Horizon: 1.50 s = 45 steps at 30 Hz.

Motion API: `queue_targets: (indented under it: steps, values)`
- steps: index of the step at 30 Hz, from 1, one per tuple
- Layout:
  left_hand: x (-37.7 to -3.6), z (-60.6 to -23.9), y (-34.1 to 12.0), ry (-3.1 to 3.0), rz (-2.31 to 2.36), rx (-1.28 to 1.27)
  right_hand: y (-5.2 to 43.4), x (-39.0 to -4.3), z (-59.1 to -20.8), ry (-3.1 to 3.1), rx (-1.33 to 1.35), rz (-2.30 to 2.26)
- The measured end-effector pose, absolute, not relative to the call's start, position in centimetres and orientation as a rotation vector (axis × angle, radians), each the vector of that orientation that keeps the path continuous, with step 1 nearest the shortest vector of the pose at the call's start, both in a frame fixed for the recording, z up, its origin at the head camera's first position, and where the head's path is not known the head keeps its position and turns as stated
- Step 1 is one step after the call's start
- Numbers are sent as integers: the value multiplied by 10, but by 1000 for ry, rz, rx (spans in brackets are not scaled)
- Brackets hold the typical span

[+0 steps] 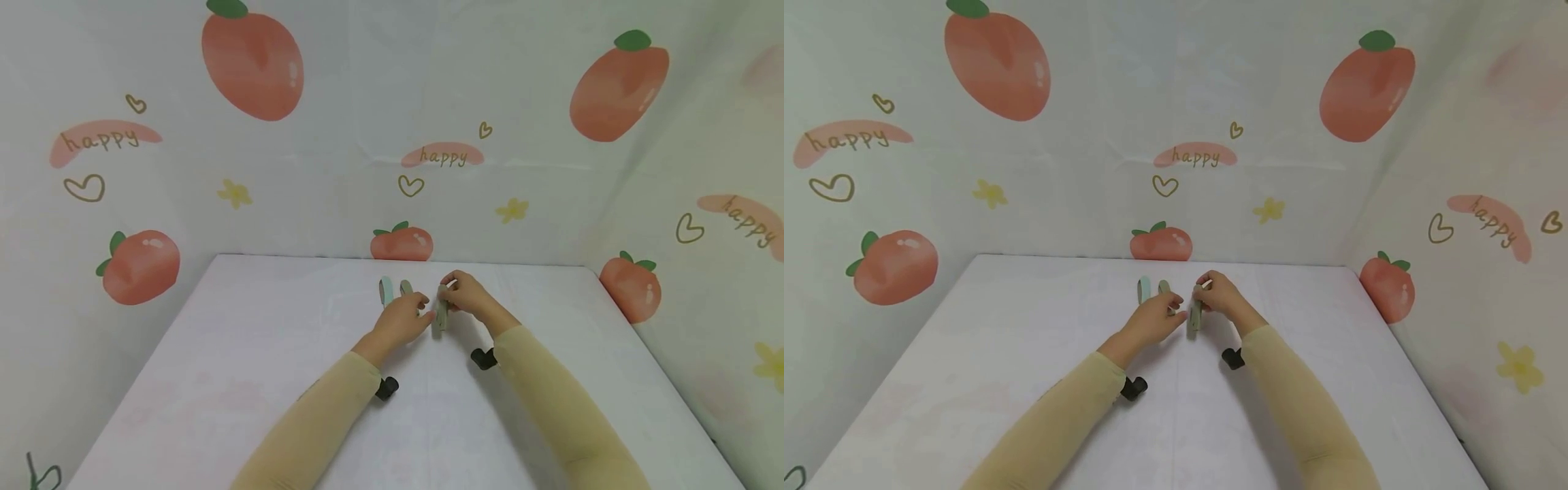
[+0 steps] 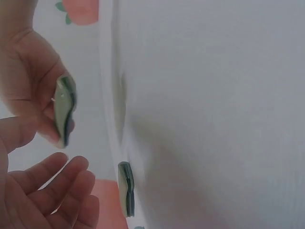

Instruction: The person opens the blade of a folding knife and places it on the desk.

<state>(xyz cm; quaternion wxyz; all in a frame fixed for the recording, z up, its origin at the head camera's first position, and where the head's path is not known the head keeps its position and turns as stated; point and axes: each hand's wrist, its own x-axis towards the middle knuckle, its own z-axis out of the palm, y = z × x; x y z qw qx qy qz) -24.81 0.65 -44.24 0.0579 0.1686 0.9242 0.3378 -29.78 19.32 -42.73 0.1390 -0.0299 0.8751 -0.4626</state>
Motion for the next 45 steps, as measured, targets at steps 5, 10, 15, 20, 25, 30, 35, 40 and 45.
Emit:
queue_targets:
  steps: [5,10,15,20,25,30,35,40,45]
  values:
    - [-243,-442,9,2817,1059,494,190,-288,-417,2497,-126,-1399]
    - [-237,-441,13,2799,1110,477,189,-279,-412,2488,-142,-1458]
    - [-232,-439,14,2783,1132,462,188,-270,-410,2473,-170,-1507]
    - [-230,-437,10,2773,1163,488,188,-260,-405,2431,-215,-1544]
    - [-231,-436,3,2720,1238,559,190,-255,-403,2362,-282,-1576]
    - [-230,-435,-2,2617,1310,619,192,-252,-405,2295,-312,-1601]
    - [-232,-436,-6,2555,1311,667,192,-249,-405,2246,-357,-1610]
    - [-232,-435,-8,2446,1354,710,195,-244,-402,2211,-388,-1598]
    - [-230,-432,-10,2369,1411,742,197,-240,-399,2192,-438,-1591]
